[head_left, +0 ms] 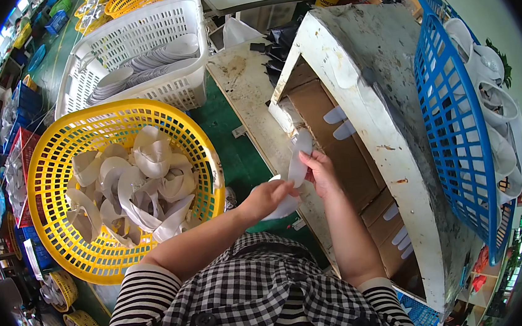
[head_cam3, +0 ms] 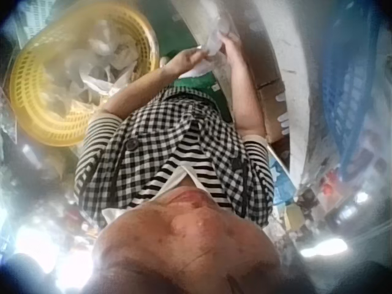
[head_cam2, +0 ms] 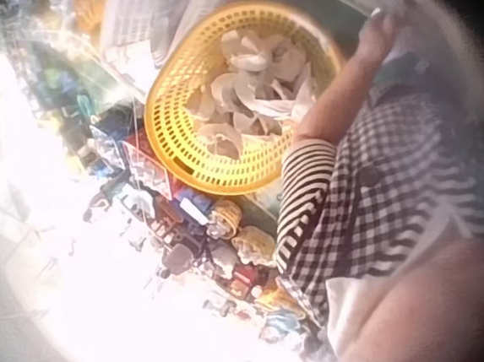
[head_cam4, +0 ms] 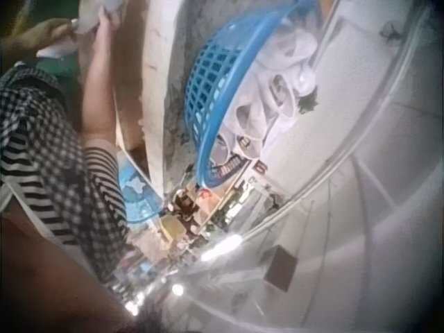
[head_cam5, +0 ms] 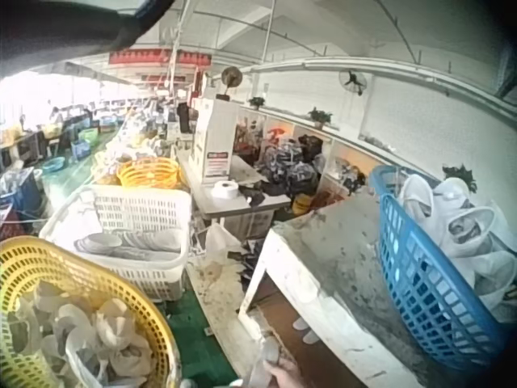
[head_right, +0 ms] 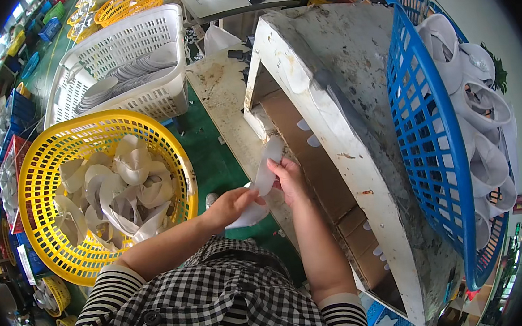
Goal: The person assembles shoe heel components by inserting plastic stiffener inserts into fabric counters and shaping them by hand.
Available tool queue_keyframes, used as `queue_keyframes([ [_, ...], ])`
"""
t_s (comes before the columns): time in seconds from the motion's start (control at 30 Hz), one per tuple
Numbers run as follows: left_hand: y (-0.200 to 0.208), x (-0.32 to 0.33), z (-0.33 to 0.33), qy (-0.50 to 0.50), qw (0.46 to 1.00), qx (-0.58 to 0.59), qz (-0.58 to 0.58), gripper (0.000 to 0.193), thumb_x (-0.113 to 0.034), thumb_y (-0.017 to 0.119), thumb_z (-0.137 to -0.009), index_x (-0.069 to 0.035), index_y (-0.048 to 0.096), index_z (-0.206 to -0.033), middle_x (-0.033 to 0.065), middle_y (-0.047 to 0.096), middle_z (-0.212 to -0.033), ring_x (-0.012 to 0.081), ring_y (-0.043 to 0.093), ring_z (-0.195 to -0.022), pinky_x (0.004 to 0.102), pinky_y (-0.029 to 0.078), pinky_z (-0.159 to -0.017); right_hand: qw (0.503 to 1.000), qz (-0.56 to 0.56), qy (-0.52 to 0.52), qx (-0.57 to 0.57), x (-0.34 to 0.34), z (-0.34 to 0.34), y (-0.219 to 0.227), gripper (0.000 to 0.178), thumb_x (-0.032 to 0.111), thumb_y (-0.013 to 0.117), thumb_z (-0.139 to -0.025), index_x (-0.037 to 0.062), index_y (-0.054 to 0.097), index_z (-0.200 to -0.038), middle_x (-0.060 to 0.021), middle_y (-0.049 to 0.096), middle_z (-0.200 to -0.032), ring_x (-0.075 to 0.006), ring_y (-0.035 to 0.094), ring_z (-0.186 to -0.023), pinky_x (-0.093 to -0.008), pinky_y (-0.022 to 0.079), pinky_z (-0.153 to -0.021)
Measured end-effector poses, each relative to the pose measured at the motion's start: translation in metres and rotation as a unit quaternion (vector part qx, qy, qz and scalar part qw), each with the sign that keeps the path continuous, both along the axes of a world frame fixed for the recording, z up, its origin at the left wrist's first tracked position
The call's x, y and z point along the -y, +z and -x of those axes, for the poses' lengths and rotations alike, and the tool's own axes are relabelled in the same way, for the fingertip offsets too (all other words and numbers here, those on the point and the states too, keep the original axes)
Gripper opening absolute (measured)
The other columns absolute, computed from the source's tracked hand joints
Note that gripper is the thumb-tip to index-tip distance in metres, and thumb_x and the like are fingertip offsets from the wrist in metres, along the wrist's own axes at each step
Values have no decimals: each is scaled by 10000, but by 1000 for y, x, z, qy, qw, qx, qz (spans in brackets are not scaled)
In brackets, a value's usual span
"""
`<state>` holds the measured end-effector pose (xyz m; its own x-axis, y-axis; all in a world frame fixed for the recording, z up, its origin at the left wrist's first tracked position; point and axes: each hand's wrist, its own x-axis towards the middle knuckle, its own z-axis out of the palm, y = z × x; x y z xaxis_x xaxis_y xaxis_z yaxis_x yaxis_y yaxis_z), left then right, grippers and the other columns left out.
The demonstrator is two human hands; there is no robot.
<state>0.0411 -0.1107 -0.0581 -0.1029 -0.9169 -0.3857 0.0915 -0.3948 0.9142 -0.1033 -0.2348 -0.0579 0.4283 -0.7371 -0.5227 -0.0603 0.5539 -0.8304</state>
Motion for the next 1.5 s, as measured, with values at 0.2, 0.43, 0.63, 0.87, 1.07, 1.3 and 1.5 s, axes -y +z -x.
queue_keyframes([
  [0.2,-17,-66,1,62,989,-113,-73,693,-64,709,-778,24,279,-1315,190,585,-1078,239,592,-1002,318,479,-873,988,-4,-50,145,-37,25,42,243,151,560,-909,85,546,-1143,2,603,-972,-95,579,-863,-253,483,-743],
  [0.43,-19,-84,25,158,883,-392,-202,379,-56,652,-831,87,494,-1144,173,572,-1134,269,588,-1042,358,438,-981,991,59,16,120,-93,64,54,403,67,600,-874,37,466,-1253,-43,591,-1050,-116,581,-918,-269,510,-733],
  [0.63,12,-83,42,58,954,-277,-105,291,-92,636,-849,31,560,-1102,96,640,-1016,175,622,-921,299,479,-862,983,134,18,125,-130,72,74,446,42,619,-860,-9,435,-1263,-64,588,-1066,-117,581,-913,-248,509,-717],
  [0.87,72,-77,62,96,984,-138,60,233,-126,596,-890,12,597,-1078,45,641,-983,102,582,-914,263,462,-829,949,308,23,59,-154,86,86,364,36,626,-862,-38,493,-1193,-63,617,-928,-95,597,-778,-227,500,-672],
  [1.07,83,-88,76,80,976,-201,31,284,-125,495,-931,37,542,-1160,81,610,-1049,157,571,-1004,302,434,-917,938,346,16,17,-158,94,102,341,19,635,-854,-40,524,-1171,-50,631,-860,-78,589,-765,-223,489,-685],
  [1.3,90,-90,80,99,970,-223,-10,163,-135,448,-900,-11,554,-910,28,531,-820,104,492,-745,248,422,-696,939,344,6,21,-160,102,102,412,-1,647,-837,-34,503,-1222,-59,632,-853,-88,594,-759,-236,498,-688],
  [1.5,91,-93,80,116,967,-225,-7,160,-143,437,-906,-37,552,-874,8,496,-774,93,453,-704,235,385,-639,944,330,-5,16,-160,99,99,431,4,657,-831,-40,495,-1228,-60,626,-832,-92,597,-743,-239,503,-665],
])
